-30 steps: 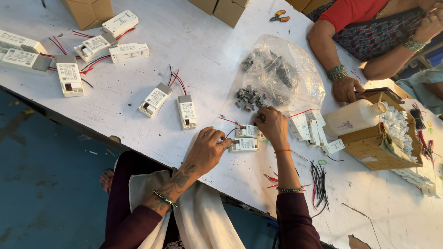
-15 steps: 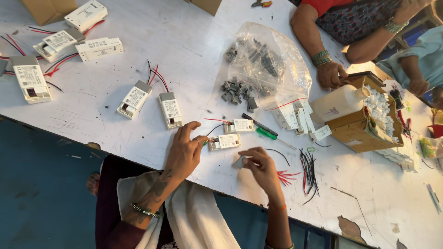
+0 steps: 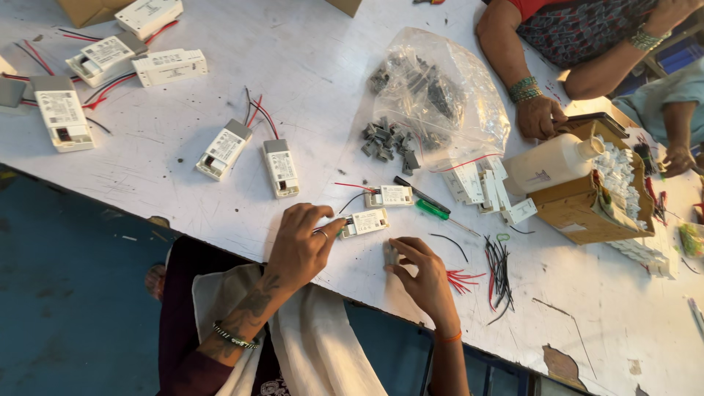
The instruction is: The person assembles small white electronic devices by inserting red and black wires into terminal blocks and securing them with a screwdriver. They handle multiple units, aligning wires and tightening screws, then stack the completed devices on the table.
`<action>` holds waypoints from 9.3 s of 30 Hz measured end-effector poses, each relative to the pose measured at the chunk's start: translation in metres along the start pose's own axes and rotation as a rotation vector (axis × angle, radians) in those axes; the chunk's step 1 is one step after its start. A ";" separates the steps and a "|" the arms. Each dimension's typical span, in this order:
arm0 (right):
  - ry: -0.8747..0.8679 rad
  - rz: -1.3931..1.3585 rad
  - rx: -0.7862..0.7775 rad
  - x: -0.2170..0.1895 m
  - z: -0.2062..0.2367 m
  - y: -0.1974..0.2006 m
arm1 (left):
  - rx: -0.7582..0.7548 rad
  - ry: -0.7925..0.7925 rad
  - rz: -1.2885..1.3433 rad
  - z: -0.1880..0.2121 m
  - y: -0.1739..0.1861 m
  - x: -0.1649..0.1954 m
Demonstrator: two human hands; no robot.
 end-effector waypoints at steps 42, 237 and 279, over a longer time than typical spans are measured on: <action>0.265 0.196 -0.521 -0.034 -0.081 -0.062 | -0.225 0.029 0.078 0.018 -0.027 -0.010; 0.503 -0.041 -0.121 -0.061 -0.060 -0.045 | -0.143 0.296 0.312 -0.008 -0.009 -0.036; 0.403 -0.371 0.208 -0.071 0.003 -0.020 | -0.292 0.119 0.752 0.004 0.013 0.044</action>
Point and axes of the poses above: each hand's wrist, its own z-axis away from the middle knuckle, its own y-axis out of the back of the hand, x = y × z, the point moved 10 cm from there along -z, towards the middle knuckle, and after that the axes turned 9 degrees about y, right-handed, at the moved point
